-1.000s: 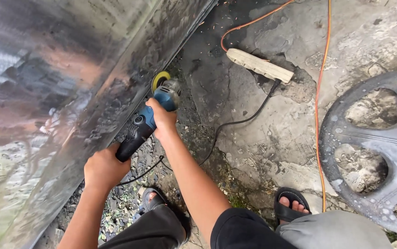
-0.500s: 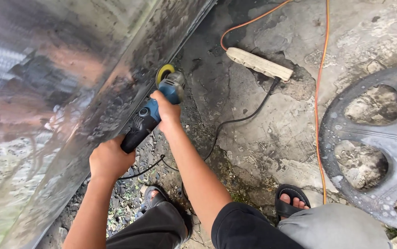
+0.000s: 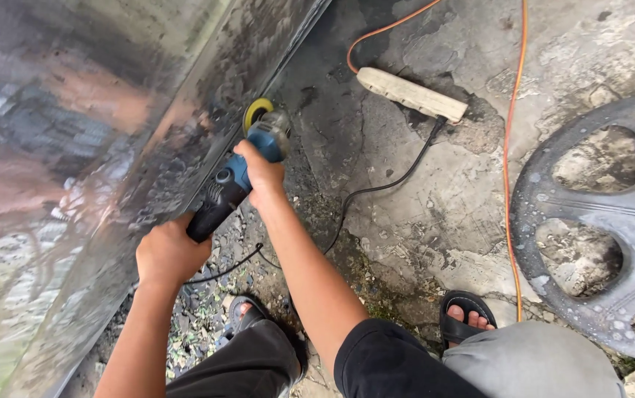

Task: Using a handheld angle grinder to sand down the paint and rust on a car door panel.

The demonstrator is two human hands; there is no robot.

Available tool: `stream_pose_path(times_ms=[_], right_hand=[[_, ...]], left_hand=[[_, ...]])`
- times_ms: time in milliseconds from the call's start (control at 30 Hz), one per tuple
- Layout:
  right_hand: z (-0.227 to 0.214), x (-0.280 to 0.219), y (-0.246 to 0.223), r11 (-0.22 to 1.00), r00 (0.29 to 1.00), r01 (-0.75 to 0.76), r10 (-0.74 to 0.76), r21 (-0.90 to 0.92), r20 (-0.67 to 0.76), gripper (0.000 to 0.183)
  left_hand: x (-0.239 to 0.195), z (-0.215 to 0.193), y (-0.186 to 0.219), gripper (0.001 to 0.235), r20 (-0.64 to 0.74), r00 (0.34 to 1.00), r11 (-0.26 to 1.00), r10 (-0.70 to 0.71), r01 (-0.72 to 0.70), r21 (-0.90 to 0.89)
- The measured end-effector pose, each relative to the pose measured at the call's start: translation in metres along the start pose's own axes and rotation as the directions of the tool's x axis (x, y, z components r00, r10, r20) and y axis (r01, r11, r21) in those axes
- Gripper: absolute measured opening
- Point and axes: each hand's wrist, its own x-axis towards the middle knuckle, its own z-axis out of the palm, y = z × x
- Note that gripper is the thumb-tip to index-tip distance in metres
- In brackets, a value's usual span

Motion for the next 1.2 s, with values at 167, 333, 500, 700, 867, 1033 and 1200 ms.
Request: stream_pose_path(times_ms=[167, 333, 500, 700, 867, 1033, 1200], right_hand=[[-0.005, 0.003, -0.009, 0.999, 0.999, 0.012, -0.009, -0.048, 0.047, 0.097], [-0.008, -0.003, -0.018, 0.996, 0.998, 0.032, -0.027, -0.079, 0.061, 0.098], [-0.002, -0.006, -0.023, 0.999, 0.999, 0.037, -0.037, -0.030, 0.011, 0.096], [0.000, 0.005, -0.015, 0.998, 0.998, 0.055, -0.055, -0.013, -0.008, 0.091], [0.003, 0.019, -0.007, 0.997, 0.997, 0.077, -0.077, -0.001, 0.011, 0.093], [0.002, 0.016, -0.005, 0.997, 0.998, 0.058, -0.058, -0.040, 0.004, 0.092], [-0.001, 0.015, 0.000, 0.999, 0.999, 0.032, -0.032, -0.031, -0.018, 0.093]], left_hand=[[0.009, 0.013, 0.006, 0.047, 0.002, 1.000, 0.999, -0.010, 0.010, -0.033], [0.005, 0.008, 0.014, 0.044, -0.027, 0.999, 0.994, 0.023, -0.026, -0.110], [0.009, 0.001, 0.015, 0.046, -0.034, 0.999, 0.994, 0.030, -0.033, -0.105], [0.023, 0.008, 0.011, 0.050, 0.018, 1.000, 1.000, -0.016, 0.016, -0.006], [0.026, 0.005, 0.010, 0.050, 0.031, 0.999, 1.000, -0.023, 0.023, -0.006], [0.020, 0.006, 0.011, 0.048, 0.032, 0.999, 0.997, -0.006, 0.008, -0.071], [0.013, 0.003, 0.010, 0.048, 0.039, 0.999, 0.999, -0.004, 0.006, -0.049]])
